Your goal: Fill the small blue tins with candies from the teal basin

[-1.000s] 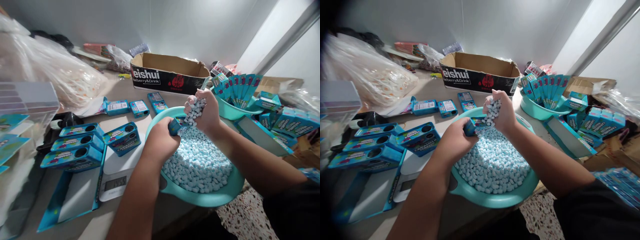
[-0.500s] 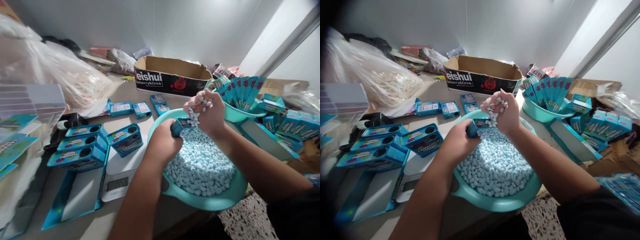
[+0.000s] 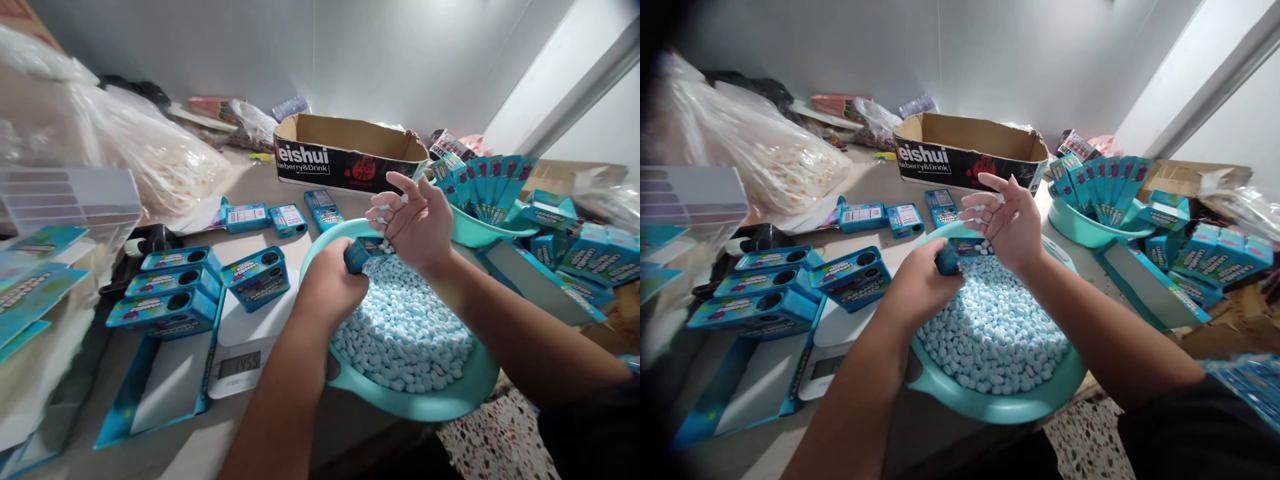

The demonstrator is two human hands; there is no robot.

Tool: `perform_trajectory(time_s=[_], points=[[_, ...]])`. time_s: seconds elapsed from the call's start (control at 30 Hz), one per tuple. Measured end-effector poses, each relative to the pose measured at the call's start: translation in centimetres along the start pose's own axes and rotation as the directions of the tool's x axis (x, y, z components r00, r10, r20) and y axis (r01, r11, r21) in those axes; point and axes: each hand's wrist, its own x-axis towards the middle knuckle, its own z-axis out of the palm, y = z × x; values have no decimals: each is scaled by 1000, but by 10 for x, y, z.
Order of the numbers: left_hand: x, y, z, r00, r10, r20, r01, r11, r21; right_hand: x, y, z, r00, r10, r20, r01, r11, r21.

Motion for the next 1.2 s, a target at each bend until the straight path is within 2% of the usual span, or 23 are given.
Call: perform_trajectory(time_s=[0.13, 0.27, 0.4, 0.47, 0.7, 0.83, 1.2], points=[[0, 1, 0, 1000, -4, -6, 4, 1000, -11, -2, -6, 1, 1000, -9, -23, 4, 982, -191], [0, 0, 0, 1000, -12, -3, 12, 1000, -26, -4, -11, 5, 999, 25, 25, -21, 991, -131], [-1, 0, 1, 999, -1, -36, 0, 1000, -13, -5, -15, 6, 999, 18, -48, -29, 968, -248], [-1, 0, 1, 998, 10, -54, -10, 1000, 0, -6, -15, 6, 999, 1, -47, -14, 961, -277], [0, 0, 0, 998, 13, -69, -16, 999, -40, -8, -11, 5, 990, -63, 126, 87, 976, -199], [0, 0, -1, 997, 19, -76, -26, 996, -83, -8, -10, 4, 991, -78, 109, 105, 958, -265], [0, 1, -2, 990, 31, -135, -44, 994, -96, -9, -10, 7, 970, -222, 102, 239, 950, -201]])
